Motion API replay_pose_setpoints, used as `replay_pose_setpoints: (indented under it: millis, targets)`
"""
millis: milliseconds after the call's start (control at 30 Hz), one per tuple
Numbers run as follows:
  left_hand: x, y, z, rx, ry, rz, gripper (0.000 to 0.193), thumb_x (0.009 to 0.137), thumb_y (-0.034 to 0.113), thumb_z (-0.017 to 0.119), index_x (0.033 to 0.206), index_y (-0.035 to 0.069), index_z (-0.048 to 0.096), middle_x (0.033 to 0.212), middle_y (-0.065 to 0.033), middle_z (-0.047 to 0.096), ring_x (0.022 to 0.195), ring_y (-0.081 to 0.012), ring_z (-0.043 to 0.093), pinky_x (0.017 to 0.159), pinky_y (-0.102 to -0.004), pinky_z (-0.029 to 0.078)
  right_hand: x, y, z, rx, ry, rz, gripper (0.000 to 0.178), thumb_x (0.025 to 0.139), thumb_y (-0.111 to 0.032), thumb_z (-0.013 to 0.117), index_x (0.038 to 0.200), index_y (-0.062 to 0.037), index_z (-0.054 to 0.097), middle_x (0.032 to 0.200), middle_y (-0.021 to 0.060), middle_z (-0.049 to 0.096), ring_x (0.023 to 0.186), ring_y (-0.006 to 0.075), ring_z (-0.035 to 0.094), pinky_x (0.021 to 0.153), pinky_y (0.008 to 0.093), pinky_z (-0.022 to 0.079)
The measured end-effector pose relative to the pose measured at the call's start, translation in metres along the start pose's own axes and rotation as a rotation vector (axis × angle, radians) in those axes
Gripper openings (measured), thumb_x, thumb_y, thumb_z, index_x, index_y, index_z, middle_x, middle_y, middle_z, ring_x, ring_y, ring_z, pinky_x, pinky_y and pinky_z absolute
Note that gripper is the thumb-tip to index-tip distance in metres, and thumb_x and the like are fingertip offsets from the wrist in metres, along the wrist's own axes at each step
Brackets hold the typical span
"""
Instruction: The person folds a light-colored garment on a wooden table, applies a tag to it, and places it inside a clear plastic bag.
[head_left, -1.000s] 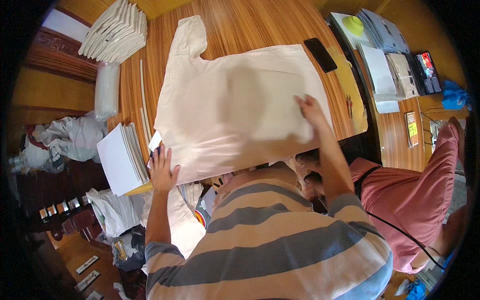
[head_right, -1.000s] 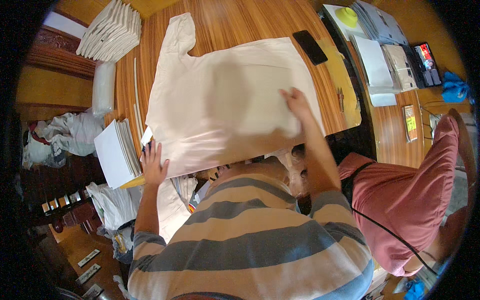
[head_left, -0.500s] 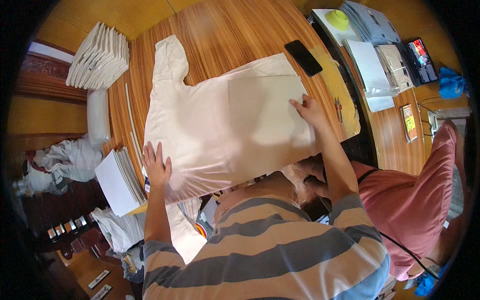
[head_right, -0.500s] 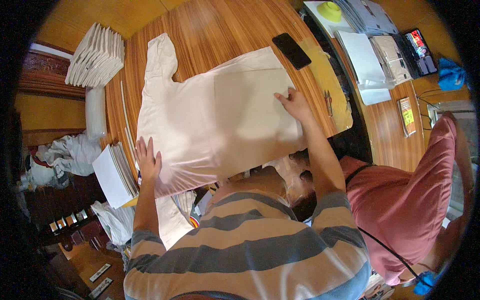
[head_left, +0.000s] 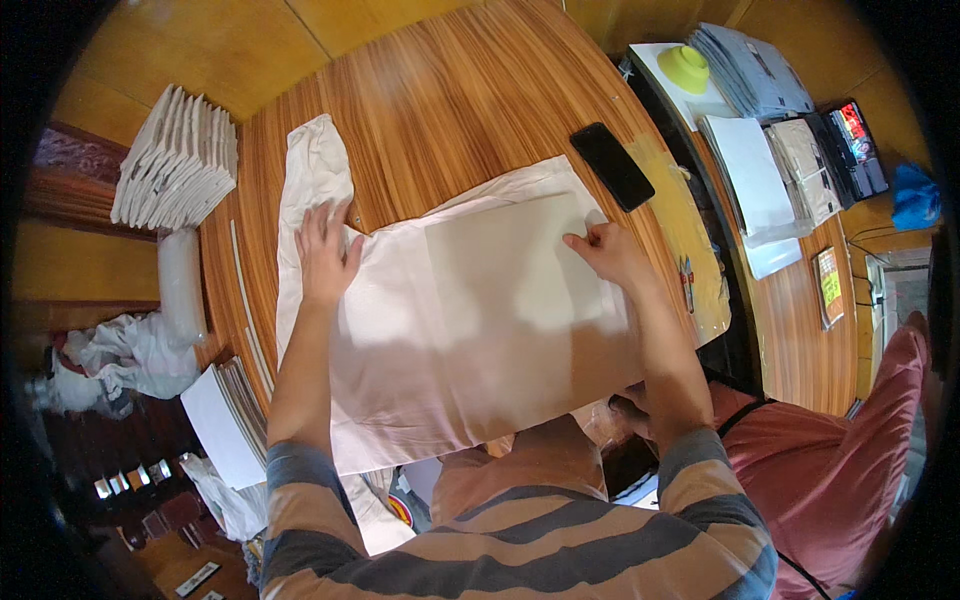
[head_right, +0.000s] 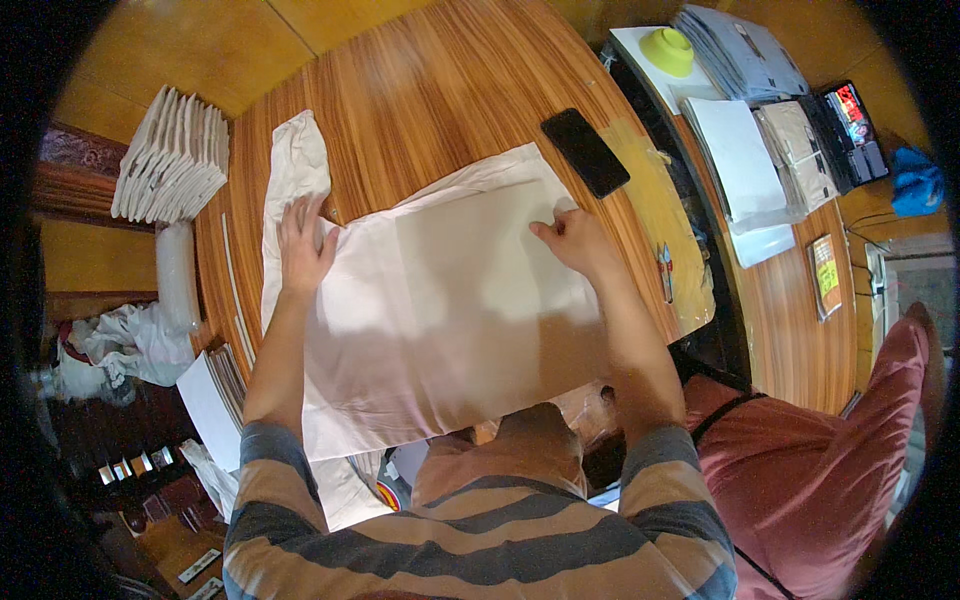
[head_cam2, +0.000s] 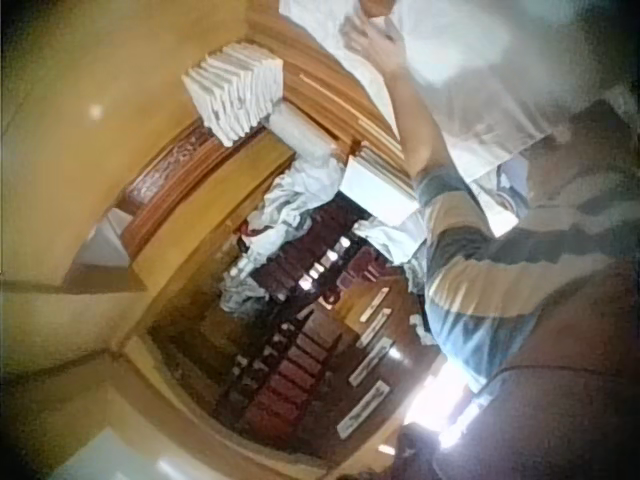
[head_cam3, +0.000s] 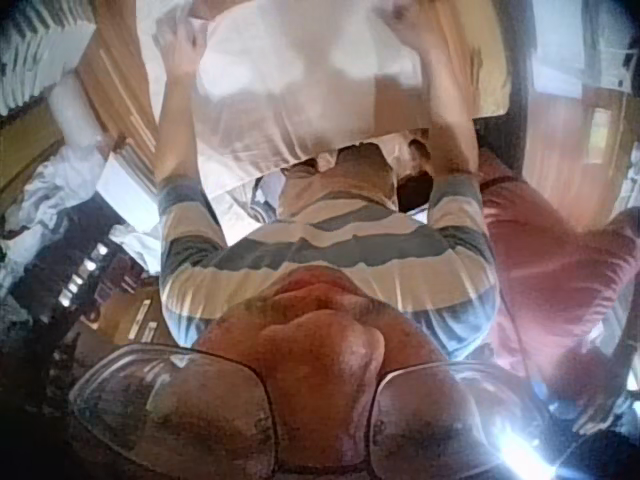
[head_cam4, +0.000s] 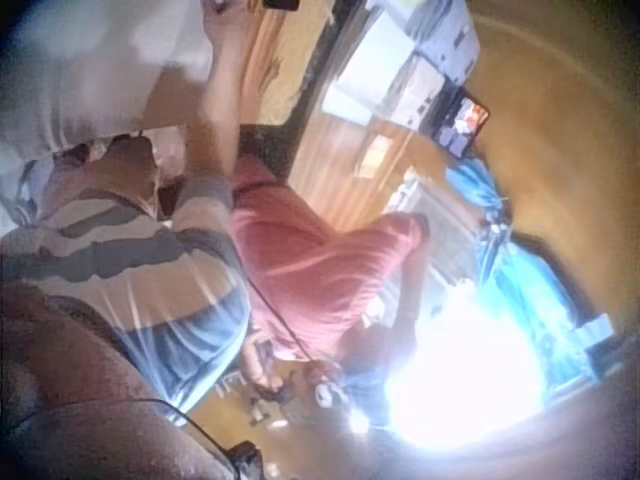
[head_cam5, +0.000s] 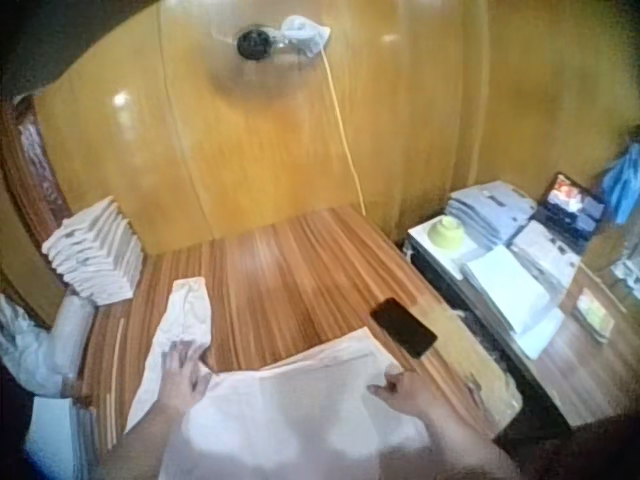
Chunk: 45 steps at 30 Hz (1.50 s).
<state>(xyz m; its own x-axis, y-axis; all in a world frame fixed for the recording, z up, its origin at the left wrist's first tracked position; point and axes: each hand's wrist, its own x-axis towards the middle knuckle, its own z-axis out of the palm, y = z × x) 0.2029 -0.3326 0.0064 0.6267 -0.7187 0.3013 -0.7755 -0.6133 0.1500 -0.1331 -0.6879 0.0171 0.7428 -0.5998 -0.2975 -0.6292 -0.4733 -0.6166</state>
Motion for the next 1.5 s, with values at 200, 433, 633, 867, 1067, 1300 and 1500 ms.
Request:
replay_pose_setpoints:
  millis: [200,433,633,867,1067,1300,1500]
  targets:
    - [0.018,0.003,-0.005,-0.147,-0.123,0.427,0.028,0.093,0.02,0.077,0.115,0.006,0.067,0.126,-0.0124,0.063,0.129,-0.0369,0.055,0.118,-0.0523,0.04,0.037,-0.036,-0.027,-0.3,0.463,-0.427,0.023,0.097,-0.025,0.072,0.105,-0.0041,0.075,0.105,0.0133,0.075,0.102,0.0335,0.071,0.086,0.0468,0.058]
    - [0.031,0.009,-0.008,-0.2,-0.189,0.408,0.024,0.093,0.024,0.078,0.098,0.003,0.067,0.107,-0.0154,0.066,0.114,-0.0372,0.058,0.105,-0.0484,0.047,0.115,-0.015,-0.029,-0.408,0.213,-0.776,0.018,0.099,-0.024,0.072,0.101,-0.0057,0.073,0.108,0.0115,0.071,0.103,0.0305,0.067,0.088,0.0426,0.054]
    - [0.033,-0.022,-0.027,-0.298,-0.228,0.34,0.034,0.097,0.034,0.074,0.084,0.004,0.068,0.086,-0.0151,0.067,0.099,-0.0349,0.061,0.093,-0.0469,0.049,0.119,-0.021,-0.054,0.409,0.072,-0.328,0.027,0.104,-0.03,0.072,0.096,-0.0032,0.073,0.082,0.0074,0.069,0.076,0.0163,0.061,0.073,0.0351,0.051]
    - [0.073,-0.039,-0.026,-0.184,-0.543,0.234,0.036,0.096,0.037,0.075,0.084,0.003,0.072,0.092,-0.0146,0.067,0.104,-0.0332,0.062,0.097,-0.0466,0.049,0.153,-0.041,-0.057,-0.207,-0.056,-0.13,0.043,0.097,-0.045,0.077,0.105,-0.0028,0.07,0.089,0.0136,0.075,0.077,0.0264,0.069,0.073,0.0411,0.055]
    - [0.033,0.006,-0.007,0.072,-0.135,0.407,0.055,0.099,0.038,0.068,0.146,0.011,0.059,0.155,-0.018,0.048,0.148,-0.0394,0.039,0.124,-0.0595,0.029,0.119,-0.078,0.009,-0.598,0.641,-0.399,0.041,0.1,-0.041,0.069,0.106,-0.0005,0.066,0.111,0.0228,0.073,0.1,0.041,0.071,0.08,0.0514,0.058]
    - [-0.033,0.034,0.0,0.002,-0.346,0.124,0.074,0.102,0.051,0.06,0.167,0.025,0.037,0.177,-0.0118,0.021,0.163,-0.0412,0.015,0.127,-0.0716,0.008,0.049,-0.041,0.061,-0.466,0.258,-0.426,0.073,0.107,-0.053,0.051,0.162,-0.007,0.041,0.171,0.0166,0.035,0.16,0.0355,0.028,0.131,0.0543,0.019]
    - [0.042,0.015,0.021,0.017,-0.301,0.137,0.072,0.102,0.053,0.058,0.166,0.027,0.039,0.179,-0.0099,0.018,0.164,-0.0395,0.014,0.127,-0.0697,0.007,0.112,-0.045,0.034,-0.506,0.237,-0.472,0.071,0.109,-0.053,0.046,0.163,-0.0082,0.039,0.173,0.0126,0.031,0.162,0.035,0.023,0.132,0.0535,0.016]
